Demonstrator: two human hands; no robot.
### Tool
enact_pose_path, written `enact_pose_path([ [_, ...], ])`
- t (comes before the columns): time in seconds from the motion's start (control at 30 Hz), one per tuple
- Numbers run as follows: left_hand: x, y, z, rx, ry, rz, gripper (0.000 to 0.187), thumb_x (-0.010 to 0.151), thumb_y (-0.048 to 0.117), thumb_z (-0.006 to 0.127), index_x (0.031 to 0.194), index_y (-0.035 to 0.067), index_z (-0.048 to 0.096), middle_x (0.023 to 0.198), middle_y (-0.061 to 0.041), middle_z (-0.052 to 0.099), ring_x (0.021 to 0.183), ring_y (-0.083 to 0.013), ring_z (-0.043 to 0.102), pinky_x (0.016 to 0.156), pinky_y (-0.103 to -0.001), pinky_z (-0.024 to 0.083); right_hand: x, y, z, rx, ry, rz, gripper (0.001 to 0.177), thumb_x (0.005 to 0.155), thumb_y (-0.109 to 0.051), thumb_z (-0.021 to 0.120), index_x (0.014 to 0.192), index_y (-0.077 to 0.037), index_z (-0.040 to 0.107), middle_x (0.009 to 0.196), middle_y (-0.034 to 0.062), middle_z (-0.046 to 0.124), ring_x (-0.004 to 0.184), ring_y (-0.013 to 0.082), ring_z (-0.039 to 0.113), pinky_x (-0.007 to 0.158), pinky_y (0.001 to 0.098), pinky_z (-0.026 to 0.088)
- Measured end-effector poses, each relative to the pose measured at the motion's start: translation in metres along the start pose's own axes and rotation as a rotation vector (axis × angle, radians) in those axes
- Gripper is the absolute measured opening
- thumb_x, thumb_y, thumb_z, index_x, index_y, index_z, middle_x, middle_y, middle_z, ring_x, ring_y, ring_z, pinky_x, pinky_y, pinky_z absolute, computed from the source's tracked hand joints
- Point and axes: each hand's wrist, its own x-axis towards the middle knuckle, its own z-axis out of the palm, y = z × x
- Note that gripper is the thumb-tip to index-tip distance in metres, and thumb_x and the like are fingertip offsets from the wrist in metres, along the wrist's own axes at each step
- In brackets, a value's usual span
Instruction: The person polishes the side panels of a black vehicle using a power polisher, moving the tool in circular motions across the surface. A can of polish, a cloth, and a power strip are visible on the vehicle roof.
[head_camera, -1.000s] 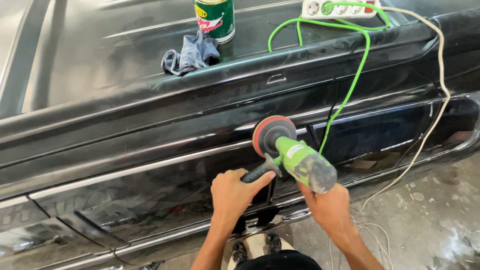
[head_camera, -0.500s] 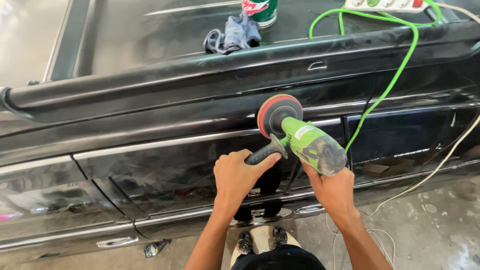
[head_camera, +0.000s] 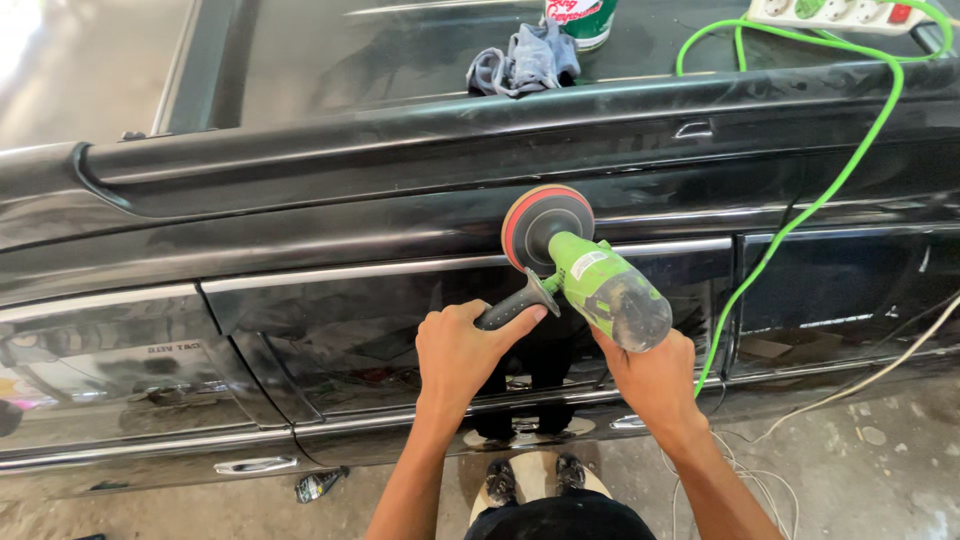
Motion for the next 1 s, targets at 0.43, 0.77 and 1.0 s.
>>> enact_pose_path([
  [0.43,0.0,-0.034,-0.024,0.015,0.037,-0.038,0.07,0.066,0.068,0.081,0.059,0.0,0.068,0.048,-0.014,0.061,0.046,-0.0303,0.062,0.053,-0.042,0.049,0.003,-0.027,0.024,0.058,-0.047,-0.022,0.015,0.088,-0.02,0.076,0.095,-0.007,0.075,0.08,0.0145,0.073,0.071,0.0373,0.07,0.06,0.0434,0.053],
  [0.77,-0.013,-0.068,-0.05,0.018,0.11,-0.101,0.064,0.069,0.062,0.083,0.062,-0.001,0.07,0.047,-0.014,0.058,0.043,-0.0276,0.058,0.051,-0.04,0.046,0.009,-0.065,0.044,0.159,-0.106,-0.04,0.033,0.083,-0.015,0.074,0.113,-0.005,0.064,0.088,0.0172,0.072,0.08,0.0401,0.07,0.063,0.044,0.056],
  [1.0,-0.024,-0.088,-0.073,-0.043,0.139,-0.193,0.061,0.071,0.057,0.083,0.061,-0.002,0.069,0.045,-0.011,0.056,0.04,-0.0244,0.05,0.048,-0.04,0.042,0.019,-0.095,0.052,0.148,-0.257,-0.063,0.04,0.077,-0.015,0.076,0.111,-0.006,0.057,0.088,0.0168,0.071,0.074,0.0431,0.069,0.061,0.051,0.054],
])
